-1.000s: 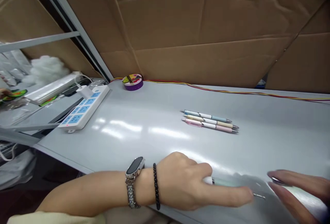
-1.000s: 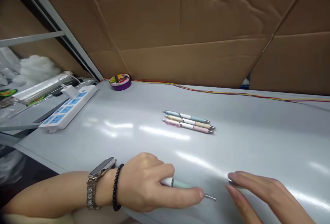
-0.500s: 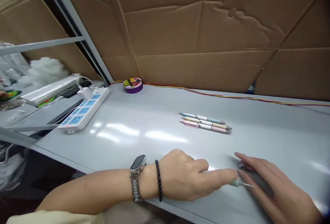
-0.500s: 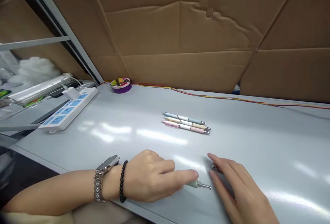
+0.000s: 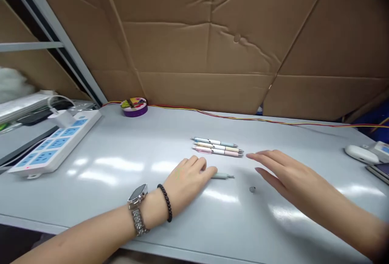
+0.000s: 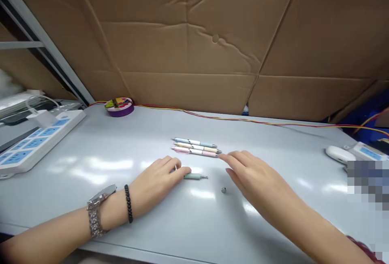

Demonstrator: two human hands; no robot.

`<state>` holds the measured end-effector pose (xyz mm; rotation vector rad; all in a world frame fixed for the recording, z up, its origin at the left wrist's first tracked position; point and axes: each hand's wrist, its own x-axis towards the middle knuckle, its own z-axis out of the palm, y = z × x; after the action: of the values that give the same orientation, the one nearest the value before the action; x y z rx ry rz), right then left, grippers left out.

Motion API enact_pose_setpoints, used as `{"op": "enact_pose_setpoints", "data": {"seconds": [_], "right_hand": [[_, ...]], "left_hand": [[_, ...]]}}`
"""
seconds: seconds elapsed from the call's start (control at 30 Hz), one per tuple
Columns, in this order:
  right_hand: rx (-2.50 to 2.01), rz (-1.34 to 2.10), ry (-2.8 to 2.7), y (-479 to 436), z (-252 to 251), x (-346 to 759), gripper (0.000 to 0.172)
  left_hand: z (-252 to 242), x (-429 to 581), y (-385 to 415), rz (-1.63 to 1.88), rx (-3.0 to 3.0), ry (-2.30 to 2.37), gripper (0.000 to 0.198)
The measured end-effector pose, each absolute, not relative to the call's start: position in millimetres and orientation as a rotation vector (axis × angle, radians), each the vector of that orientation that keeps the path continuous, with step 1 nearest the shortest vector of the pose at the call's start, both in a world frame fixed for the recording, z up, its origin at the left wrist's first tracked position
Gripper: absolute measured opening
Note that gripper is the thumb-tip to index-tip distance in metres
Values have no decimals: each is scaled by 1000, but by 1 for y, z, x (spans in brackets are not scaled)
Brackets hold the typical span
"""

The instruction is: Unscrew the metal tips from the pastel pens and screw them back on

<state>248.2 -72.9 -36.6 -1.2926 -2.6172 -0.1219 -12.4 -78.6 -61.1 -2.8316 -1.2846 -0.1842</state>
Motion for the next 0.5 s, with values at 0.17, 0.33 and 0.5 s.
{"op": "enact_pose_setpoints", "data": {"seconds": [0.17, 0.33, 0.5], "right_hand": [[-1377, -55, -2632, -31, -47, 226, 20], [-1464, 36, -2562, -22, -57, 228, 15], [-1441, 111, -2531, -26, -59, 229, 17]], "left_hand": [[-66, -14, -74, -253, -2790, -1293, 30], [-70, -14, -72, -320, -2726, -1265, 28], [-64, -12, -75, -526, -2668, -1211, 26]]}}
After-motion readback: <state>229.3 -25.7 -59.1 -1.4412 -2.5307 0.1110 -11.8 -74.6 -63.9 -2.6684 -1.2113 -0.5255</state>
